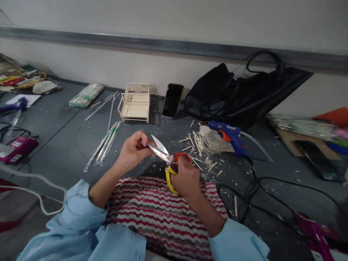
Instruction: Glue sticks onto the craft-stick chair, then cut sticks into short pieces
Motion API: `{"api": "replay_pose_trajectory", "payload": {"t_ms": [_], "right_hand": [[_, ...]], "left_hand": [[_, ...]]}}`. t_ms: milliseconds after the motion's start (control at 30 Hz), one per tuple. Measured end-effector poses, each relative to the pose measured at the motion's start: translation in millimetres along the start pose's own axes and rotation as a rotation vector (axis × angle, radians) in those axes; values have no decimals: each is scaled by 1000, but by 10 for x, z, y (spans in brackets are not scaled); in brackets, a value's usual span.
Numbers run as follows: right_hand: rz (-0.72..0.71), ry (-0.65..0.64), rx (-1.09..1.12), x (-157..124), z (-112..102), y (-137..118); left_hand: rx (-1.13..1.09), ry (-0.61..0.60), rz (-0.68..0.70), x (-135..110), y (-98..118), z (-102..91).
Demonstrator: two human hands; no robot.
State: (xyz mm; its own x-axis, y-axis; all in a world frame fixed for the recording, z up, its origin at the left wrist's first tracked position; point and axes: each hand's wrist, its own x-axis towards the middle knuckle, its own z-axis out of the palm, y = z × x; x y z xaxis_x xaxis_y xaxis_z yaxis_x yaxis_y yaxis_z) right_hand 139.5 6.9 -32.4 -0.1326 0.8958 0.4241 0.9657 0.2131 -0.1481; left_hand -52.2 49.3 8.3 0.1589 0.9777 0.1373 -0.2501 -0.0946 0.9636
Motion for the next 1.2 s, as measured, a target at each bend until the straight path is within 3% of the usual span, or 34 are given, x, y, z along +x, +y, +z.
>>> {"api": "replay_pose_trajectory", "payload": {"t_ms": [300,567,900,1200], "right_hand": [[19,-50,3,-20,61,26],[150,-80,266,25,57,101],[11,18,129,18,36,52],[-5,59,73,6,34,45]], "left_hand": [[7,10,10,20,15,16],[-81,-18,27,19,-14,51],[-123,-56,47,19,-38,17],[-145,-103,89,5,-46,18]]}}
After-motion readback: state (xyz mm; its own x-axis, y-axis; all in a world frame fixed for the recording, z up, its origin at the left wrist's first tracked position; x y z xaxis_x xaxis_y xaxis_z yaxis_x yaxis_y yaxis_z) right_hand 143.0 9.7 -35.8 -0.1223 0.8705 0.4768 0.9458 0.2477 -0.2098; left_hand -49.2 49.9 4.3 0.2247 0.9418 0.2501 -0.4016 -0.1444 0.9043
